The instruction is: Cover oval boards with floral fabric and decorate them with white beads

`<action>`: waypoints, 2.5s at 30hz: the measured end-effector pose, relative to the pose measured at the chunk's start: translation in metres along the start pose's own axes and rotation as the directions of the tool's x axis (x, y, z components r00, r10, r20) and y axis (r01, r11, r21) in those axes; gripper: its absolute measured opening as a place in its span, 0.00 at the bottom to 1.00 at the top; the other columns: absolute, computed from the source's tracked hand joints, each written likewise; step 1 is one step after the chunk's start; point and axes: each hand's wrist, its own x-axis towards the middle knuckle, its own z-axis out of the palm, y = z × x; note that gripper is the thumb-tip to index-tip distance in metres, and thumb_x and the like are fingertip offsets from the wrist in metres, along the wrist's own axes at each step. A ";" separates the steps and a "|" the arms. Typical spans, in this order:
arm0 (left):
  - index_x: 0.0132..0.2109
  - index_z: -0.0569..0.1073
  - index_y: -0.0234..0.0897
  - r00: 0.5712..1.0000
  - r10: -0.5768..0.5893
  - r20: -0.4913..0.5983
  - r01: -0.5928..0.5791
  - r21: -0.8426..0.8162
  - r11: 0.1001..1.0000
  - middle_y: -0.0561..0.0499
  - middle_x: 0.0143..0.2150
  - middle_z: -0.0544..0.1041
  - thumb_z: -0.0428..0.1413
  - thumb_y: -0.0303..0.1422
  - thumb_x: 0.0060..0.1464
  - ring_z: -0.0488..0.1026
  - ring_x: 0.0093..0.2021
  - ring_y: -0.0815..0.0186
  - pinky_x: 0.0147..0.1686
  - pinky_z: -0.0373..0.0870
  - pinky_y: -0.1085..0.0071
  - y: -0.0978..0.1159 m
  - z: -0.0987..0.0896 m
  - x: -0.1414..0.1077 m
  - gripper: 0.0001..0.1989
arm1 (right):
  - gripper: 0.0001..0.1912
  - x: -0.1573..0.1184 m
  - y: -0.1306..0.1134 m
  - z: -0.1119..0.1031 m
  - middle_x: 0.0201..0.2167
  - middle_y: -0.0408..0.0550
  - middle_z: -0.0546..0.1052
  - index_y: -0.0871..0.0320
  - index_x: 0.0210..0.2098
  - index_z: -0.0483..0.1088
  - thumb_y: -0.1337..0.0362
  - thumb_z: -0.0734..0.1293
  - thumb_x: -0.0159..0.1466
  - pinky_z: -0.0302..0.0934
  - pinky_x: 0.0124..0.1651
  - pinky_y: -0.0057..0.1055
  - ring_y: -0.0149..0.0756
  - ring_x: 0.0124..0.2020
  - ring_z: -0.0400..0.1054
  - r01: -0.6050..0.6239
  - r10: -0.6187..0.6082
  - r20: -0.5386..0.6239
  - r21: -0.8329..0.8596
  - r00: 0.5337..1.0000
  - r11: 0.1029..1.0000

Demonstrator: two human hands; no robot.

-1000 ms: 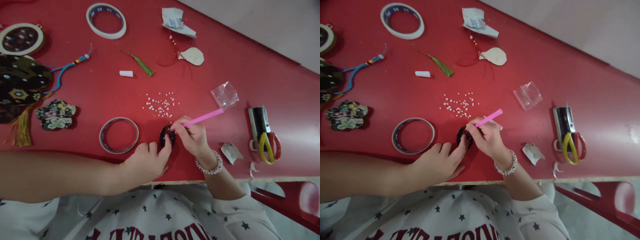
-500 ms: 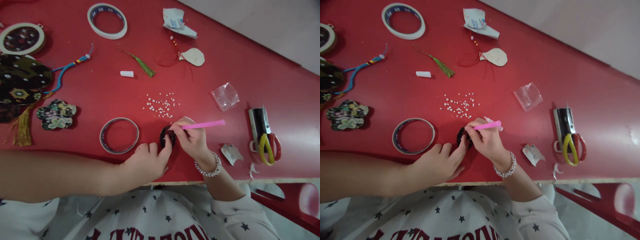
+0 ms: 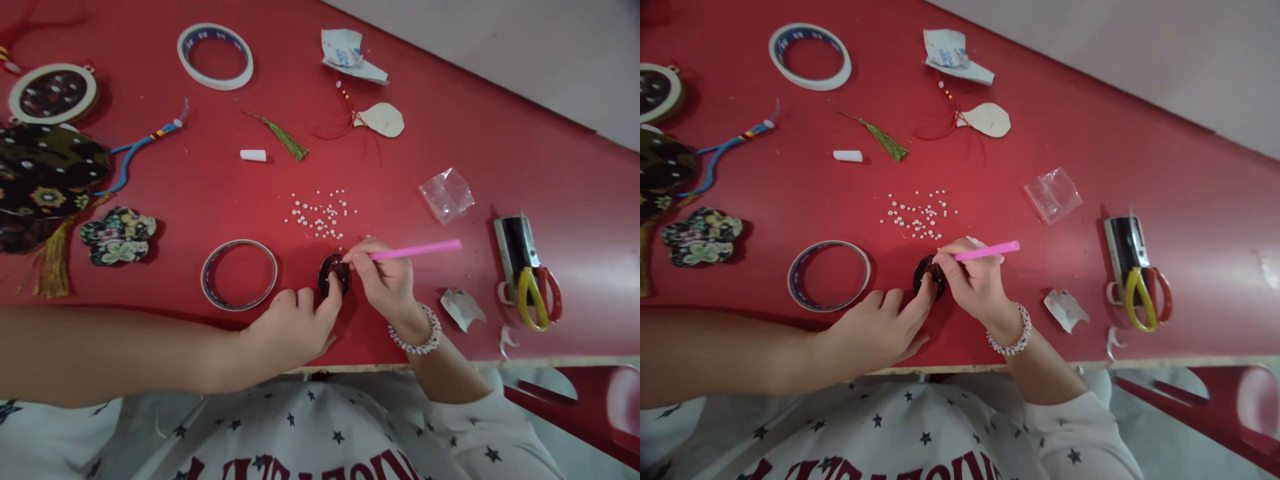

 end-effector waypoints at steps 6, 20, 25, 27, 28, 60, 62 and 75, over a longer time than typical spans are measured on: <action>0.51 0.71 0.26 1.000 0.010 -0.006 -0.010 -0.006 1.000 0.32 0.56 0.68 0.47 0.38 0.59 0.66 0.24 0.68 0.18 0.58 0.69 0.000 0.000 0.001 0.22 | 0.10 0.004 -0.001 0.002 0.26 0.45 0.75 0.56 0.29 0.69 0.65 0.59 0.64 0.63 0.34 0.33 0.32 0.28 0.67 0.097 -0.094 0.036 -0.098 0.995 0.991; 0.50 0.72 0.26 1.000 0.016 -0.024 -0.015 0.048 0.999 0.34 0.53 0.71 0.44 0.38 0.60 0.67 0.24 0.67 0.18 0.60 0.69 -0.001 -0.001 0.002 0.21 | 0.10 0.005 -0.007 0.006 0.25 0.45 0.75 0.57 0.27 0.68 0.68 0.59 0.64 0.63 0.33 0.30 0.31 0.28 0.68 0.119 -0.112 0.049 -0.157 0.992 0.980; 0.51 0.72 0.26 0.999 0.012 -0.041 -0.010 0.056 0.998 0.37 0.54 0.71 0.41 0.36 0.61 0.67 0.24 0.66 0.18 0.61 0.68 -0.001 -0.001 0.002 0.22 | 0.12 0.000 -0.003 0.003 0.25 0.44 0.75 0.58 0.29 0.70 0.63 0.58 0.65 0.62 0.30 0.28 0.29 0.26 0.68 -0.044 0.042 -0.023 -0.065 0.999 0.997; 0.50 0.72 0.26 0.999 0.009 -0.044 -0.006 0.059 0.998 0.37 0.54 0.71 0.40 0.36 0.61 0.68 0.24 0.66 0.18 0.62 0.68 0.000 0.000 0.002 0.23 | 0.12 -0.002 -0.002 0.002 0.25 0.44 0.75 0.58 0.30 0.70 0.62 0.58 0.66 0.62 0.29 0.27 0.29 0.25 0.68 -0.059 0.058 -0.028 -0.041 0.998 0.997; 0.50 0.72 0.26 0.999 0.005 -0.043 -0.003 0.060 0.998 0.37 0.54 0.71 0.40 0.36 0.61 0.68 0.24 0.66 0.18 0.62 0.68 0.000 0.000 0.002 0.23 | 0.12 -0.002 -0.002 0.002 0.25 0.44 0.74 0.58 0.30 0.70 0.62 0.58 0.66 0.62 0.29 0.27 0.28 0.25 0.68 -0.053 0.052 -0.027 -0.042 0.998 0.998; 0.48 0.74 0.29 0.998 0.023 -0.064 -0.020 0.038 0.999 0.38 0.54 0.71 0.41 0.36 0.62 0.66 0.23 0.68 0.17 0.60 0.69 -0.001 0.001 0.001 0.21 | 0.08 0.001 0.000 -0.003 0.33 0.42 0.73 0.54 0.31 0.58 0.71 0.64 0.60 0.63 0.36 0.28 0.29 0.32 0.67 0.002 0.012 0.142 -0.098 0.990 0.995; 0.47 0.74 0.30 0.998 0.025 -0.062 -0.023 0.036 0.999 0.38 0.54 0.71 0.41 0.36 0.61 0.66 0.23 0.68 0.18 0.60 0.69 -0.001 0.001 0.000 0.21 | 0.08 0.001 0.001 -0.002 0.32 0.42 0.73 0.54 0.30 0.59 0.71 0.64 0.60 0.63 0.37 0.28 0.29 0.32 0.68 0.015 -0.001 0.138 -0.099 0.990 0.995; 0.51 0.72 0.26 0.998 0.016 -0.055 -0.014 0.039 0.999 0.34 0.54 0.70 0.43 0.38 0.61 0.65 0.23 0.68 0.17 0.58 0.69 0.000 0.001 0.000 0.22 | 0.07 0.001 0.005 -0.006 0.34 0.44 0.74 0.55 0.31 0.60 0.71 0.63 0.60 0.62 0.38 0.30 0.30 0.32 0.67 0.113 -0.070 0.220 -0.190 0.973 0.975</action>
